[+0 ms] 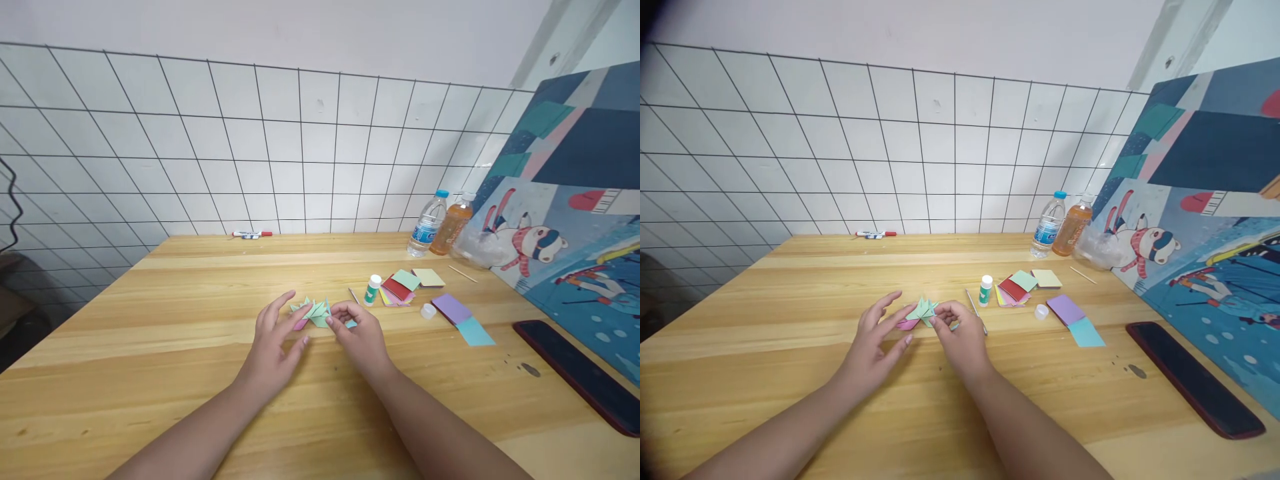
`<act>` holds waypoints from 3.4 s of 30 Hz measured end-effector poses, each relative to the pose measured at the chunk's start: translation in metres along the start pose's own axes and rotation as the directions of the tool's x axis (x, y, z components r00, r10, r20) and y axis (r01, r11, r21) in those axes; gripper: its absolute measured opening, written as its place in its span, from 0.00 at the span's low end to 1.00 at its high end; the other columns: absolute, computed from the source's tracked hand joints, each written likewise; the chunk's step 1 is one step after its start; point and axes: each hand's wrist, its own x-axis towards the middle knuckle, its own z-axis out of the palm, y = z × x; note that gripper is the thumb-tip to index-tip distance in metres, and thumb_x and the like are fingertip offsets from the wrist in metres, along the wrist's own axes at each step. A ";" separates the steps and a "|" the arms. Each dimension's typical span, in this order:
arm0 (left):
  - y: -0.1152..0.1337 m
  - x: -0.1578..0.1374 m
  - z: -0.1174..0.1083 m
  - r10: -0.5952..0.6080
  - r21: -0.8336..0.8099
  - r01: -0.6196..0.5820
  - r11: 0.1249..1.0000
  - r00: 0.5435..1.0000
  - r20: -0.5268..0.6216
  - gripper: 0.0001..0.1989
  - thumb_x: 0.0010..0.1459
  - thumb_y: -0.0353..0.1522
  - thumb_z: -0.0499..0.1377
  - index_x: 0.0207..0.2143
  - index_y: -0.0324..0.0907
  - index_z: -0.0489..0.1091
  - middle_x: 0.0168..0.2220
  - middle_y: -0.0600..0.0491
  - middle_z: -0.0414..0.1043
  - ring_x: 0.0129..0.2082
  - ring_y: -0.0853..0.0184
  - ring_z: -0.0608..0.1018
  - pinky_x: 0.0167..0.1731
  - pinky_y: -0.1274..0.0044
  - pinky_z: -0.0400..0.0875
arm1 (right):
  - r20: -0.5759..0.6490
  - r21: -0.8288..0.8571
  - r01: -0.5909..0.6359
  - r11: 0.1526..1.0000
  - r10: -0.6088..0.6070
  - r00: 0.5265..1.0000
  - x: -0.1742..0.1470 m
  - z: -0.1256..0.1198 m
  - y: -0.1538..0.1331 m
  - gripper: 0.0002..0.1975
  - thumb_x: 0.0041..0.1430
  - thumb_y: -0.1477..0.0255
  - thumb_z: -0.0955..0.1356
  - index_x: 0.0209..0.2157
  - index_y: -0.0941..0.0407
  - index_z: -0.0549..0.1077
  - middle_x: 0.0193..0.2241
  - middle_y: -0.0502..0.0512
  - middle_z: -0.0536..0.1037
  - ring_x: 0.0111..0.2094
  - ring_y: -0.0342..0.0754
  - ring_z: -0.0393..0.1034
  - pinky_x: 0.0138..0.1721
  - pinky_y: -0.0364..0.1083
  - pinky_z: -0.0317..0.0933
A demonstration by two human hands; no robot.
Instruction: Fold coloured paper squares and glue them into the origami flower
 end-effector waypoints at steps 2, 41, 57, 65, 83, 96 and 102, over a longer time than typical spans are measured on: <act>0.001 -0.003 0.001 0.042 0.073 -0.042 0.996 0.999 0.007 0.24 0.56 0.32 0.56 0.55 0.56 0.62 0.62 0.50 0.47 0.59 0.51 0.54 0.55 0.57 0.53 | -0.019 -0.007 0.014 1.000 -0.015 1.000 0.001 -0.002 0.001 0.07 0.52 0.70 0.66 0.33 0.55 0.74 0.29 0.52 0.76 0.30 0.45 0.70 0.30 0.43 0.65; -0.003 0.002 -0.002 -0.277 -0.708 0.470 0.526 0.882 0.380 0.20 0.55 0.39 0.59 0.52 0.50 0.66 0.58 0.50 0.61 0.57 0.55 0.64 0.56 0.63 0.55 | 0.081 -0.401 0.193 0.895 -0.176 0.981 -0.005 -0.007 -0.004 0.12 0.57 0.72 0.63 0.38 0.51 0.77 0.29 0.50 0.76 0.25 0.42 0.66 0.28 0.42 0.59; -0.003 0.006 -0.003 -0.201 -0.668 0.392 0.632 0.916 0.347 0.20 0.54 0.38 0.60 0.50 0.48 0.67 0.59 0.48 0.59 0.56 0.52 0.65 0.55 0.62 0.58 | 0.094 -0.467 0.237 0.852 -0.219 0.971 -0.006 -0.009 -0.007 0.12 0.58 0.73 0.63 0.39 0.49 0.76 0.32 0.50 0.76 0.34 0.44 0.69 0.33 0.42 0.59; -0.002 0.006 -0.003 -0.194 -0.693 0.385 0.610 0.920 0.340 0.18 0.54 0.38 0.60 0.48 0.47 0.68 0.58 0.48 0.60 0.56 0.52 0.64 0.56 0.61 0.57 | 0.064 -0.460 0.251 0.852 -0.250 0.966 -0.006 -0.008 -0.005 0.12 0.57 0.74 0.64 0.39 0.48 0.76 0.32 0.49 0.76 0.33 0.43 0.69 0.34 0.42 0.60; -0.007 0.006 -0.001 -0.124 -0.627 0.281 0.727 0.951 0.282 0.18 0.54 0.37 0.60 0.48 0.47 0.67 0.57 0.47 0.61 0.57 0.54 0.63 0.56 0.63 0.57 | 0.067 -0.477 0.225 0.850 -0.220 0.973 -0.008 -0.008 -0.008 0.11 0.57 0.74 0.63 0.37 0.50 0.76 0.31 0.50 0.76 0.32 0.43 0.70 0.32 0.41 0.60; -0.008 0.006 -0.001 -0.150 -0.537 0.236 0.810 0.968 0.199 0.17 0.52 0.36 0.62 0.46 0.47 0.70 0.54 0.46 0.63 0.56 0.54 0.63 0.54 0.65 0.59 | 0.092 -0.413 0.198 0.889 -0.175 0.980 -0.005 -0.006 -0.003 0.11 0.55 0.73 0.64 0.37 0.50 0.77 0.30 0.49 0.76 0.29 0.42 0.68 0.30 0.42 0.60; -0.007 0.007 -0.001 -0.144 -0.468 0.210 0.859 0.974 0.173 0.18 0.51 0.36 0.62 0.46 0.49 0.71 0.54 0.46 0.63 0.55 0.53 0.65 0.54 0.63 0.60 | 0.093 -0.412 0.198 0.890 -0.176 0.980 -0.004 -0.005 -0.003 0.11 0.56 0.73 0.64 0.36 0.50 0.77 0.30 0.49 0.76 0.29 0.42 0.68 0.31 0.41 0.60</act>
